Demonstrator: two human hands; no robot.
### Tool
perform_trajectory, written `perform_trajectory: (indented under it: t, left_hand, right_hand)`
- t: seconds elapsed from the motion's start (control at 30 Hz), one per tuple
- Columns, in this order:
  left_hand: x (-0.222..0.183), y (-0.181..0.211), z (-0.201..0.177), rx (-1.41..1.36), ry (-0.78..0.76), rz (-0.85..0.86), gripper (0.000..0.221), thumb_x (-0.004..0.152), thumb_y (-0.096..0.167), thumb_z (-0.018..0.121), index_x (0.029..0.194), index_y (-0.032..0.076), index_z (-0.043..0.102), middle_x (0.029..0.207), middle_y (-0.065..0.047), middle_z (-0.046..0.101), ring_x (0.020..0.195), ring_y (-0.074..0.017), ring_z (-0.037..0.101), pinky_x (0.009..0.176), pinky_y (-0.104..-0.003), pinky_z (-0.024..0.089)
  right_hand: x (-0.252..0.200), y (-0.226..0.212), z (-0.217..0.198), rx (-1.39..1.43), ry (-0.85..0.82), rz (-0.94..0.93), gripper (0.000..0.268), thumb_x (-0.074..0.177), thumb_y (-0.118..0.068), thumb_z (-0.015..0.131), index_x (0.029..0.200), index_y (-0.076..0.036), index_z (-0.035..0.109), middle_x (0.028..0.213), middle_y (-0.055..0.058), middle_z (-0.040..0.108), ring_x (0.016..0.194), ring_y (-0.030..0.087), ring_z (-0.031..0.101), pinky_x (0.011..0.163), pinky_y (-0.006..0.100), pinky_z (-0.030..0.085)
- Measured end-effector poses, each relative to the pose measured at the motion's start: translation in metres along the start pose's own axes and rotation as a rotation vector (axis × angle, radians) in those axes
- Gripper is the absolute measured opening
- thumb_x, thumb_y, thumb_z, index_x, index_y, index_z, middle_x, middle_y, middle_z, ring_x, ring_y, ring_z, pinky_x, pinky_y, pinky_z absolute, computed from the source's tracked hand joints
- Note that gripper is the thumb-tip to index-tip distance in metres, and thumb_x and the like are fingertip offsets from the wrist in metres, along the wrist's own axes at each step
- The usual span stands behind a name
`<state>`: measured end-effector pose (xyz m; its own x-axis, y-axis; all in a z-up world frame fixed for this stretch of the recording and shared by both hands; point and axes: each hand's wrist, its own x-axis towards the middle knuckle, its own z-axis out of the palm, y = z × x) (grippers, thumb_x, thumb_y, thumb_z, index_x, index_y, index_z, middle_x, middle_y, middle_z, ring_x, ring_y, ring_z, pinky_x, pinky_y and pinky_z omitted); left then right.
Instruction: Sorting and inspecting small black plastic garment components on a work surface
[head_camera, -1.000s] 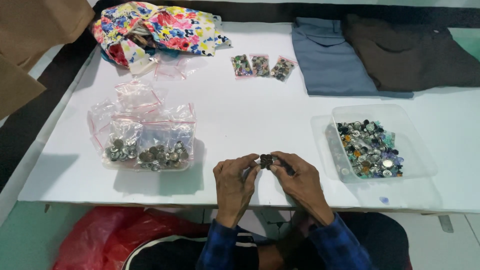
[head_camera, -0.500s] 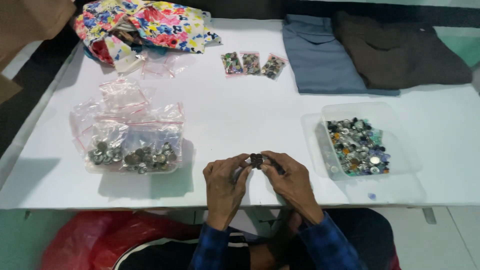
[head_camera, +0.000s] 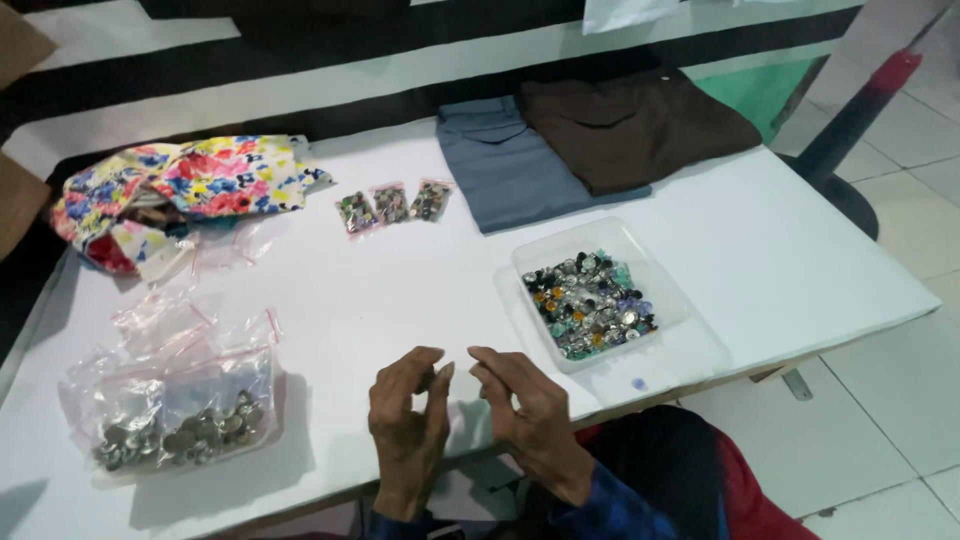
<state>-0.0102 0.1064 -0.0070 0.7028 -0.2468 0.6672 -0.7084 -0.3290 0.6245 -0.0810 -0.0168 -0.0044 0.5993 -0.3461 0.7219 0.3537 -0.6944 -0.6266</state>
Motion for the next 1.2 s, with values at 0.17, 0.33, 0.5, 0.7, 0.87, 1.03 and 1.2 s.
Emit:
perform_trajectory:
  t: [0.17,0.33,0.5,0.7,0.87,1.03,1.2]
  left_hand:
    - [0.049,0.011,0.094,0.092,-0.329,0.275,0.014,0.09,0.016,0.07,0.104,0.018,0.072,0.101,0.001,0.073,0.102,-0.0218,0.067,0.096,-0.041,0.045]
    - [0.082,0.008,0.164,0.259,-0.681,0.242,0.021,0.091,0.009,0.064,0.107,0.021,0.071,0.099,-0.001,0.073,0.099,-0.0245,0.07,0.104,-0.045,0.041]
    - [0.081,-0.008,0.188,0.266,-0.679,0.225,0.023,0.087,0.008,0.059,0.102,0.022,0.069,0.093,0.001,0.073,0.094,-0.0223,0.072,0.106,-0.043,0.038]
    - [0.083,0.017,0.164,0.023,-0.658,0.12,0.042,0.081,-0.007,0.052,0.115,0.017,0.06,0.104,-0.011,0.067,0.105,-0.0364,0.067,0.103,-0.051,0.043]
    - [0.077,0.006,0.176,0.208,-0.607,0.278,0.045,0.079,-0.008,0.056,0.118,0.014,0.057,0.113,-0.008,0.062,0.114,-0.0323,0.061,0.108,-0.048,0.038]
    - [0.077,0.007,0.178,0.27,-0.609,0.346,0.041,0.078,-0.007,0.058,0.115,0.011,0.061,0.112,-0.01,0.059,0.118,-0.0347,0.056,0.112,-0.053,0.035]
    - [0.073,-0.011,0.189,0.229,-0.684,0.255,0.045,0.071,-0.004,0.061,0.112,0.013,0.064,0.114,-0.009,0.066,0.116,-0.0302,0.064,0.121,-0.048,0.017]
  right_hand:
    - [0.067,0.059,-0.095,-0.33,-0.273,0.015,0.038,0.092,0.005,0.054,0.126,-0.01,0.066,0.103,0.013,0.073,0.078,0.028,0.07,0.068,0.04,0.06]
    - [0.136,0.112,-0.125,-0.681,-0.884,0.302,0.022,0.089,-0.005,0.062,0.107,0.004,0.07,0.095,0.025,0.076,0.092,0.046,0.073,0.074,0.054,0.058]
    - [0.138,0.152,-0.112,-0.755,-1.121,0.142,0.02,0.08,-0.01,0.069,0.099,-0.005,0.075,0.089,0.019,0.077,0.087,0.042,0.074,0.069,0.051,0.059]
    - [0.158,0.152,-0.114,-0.537,-1.021,0.296,0.024,0.092,-0.014,0.061,0.108,-0.004,0.075,0.096,0.023,0.077,0.096,0.047,0.072,0.077,0.056,0.058]
    - [0.162,0.15,-0.13,-0.724,-1.093,0.279,0.023,0.088,-0.012,0.06,0.104,-0.012,0.077,0.092,0.014,0.079,0.092,0.037,0.076,0.079,0.045,0.061]
    - [0.153,0.159,-0.12,-0.848,-1.082,0.162,0.024,0.084,-0.01,0.064,0.106,-0.002,0.072,0.094,0.019,0.077,0.092,0.039,0.076,0.077,0.048,0.06]
    - [0.169,0.134,-0.133,-0.772,-1.233,0.311,0.023,0.081,-0.005,0.065,0.099,-0.004,0.08,0.091,0.022,0.078,0.09,0.042,0.076,0.08,0.05,0.06]
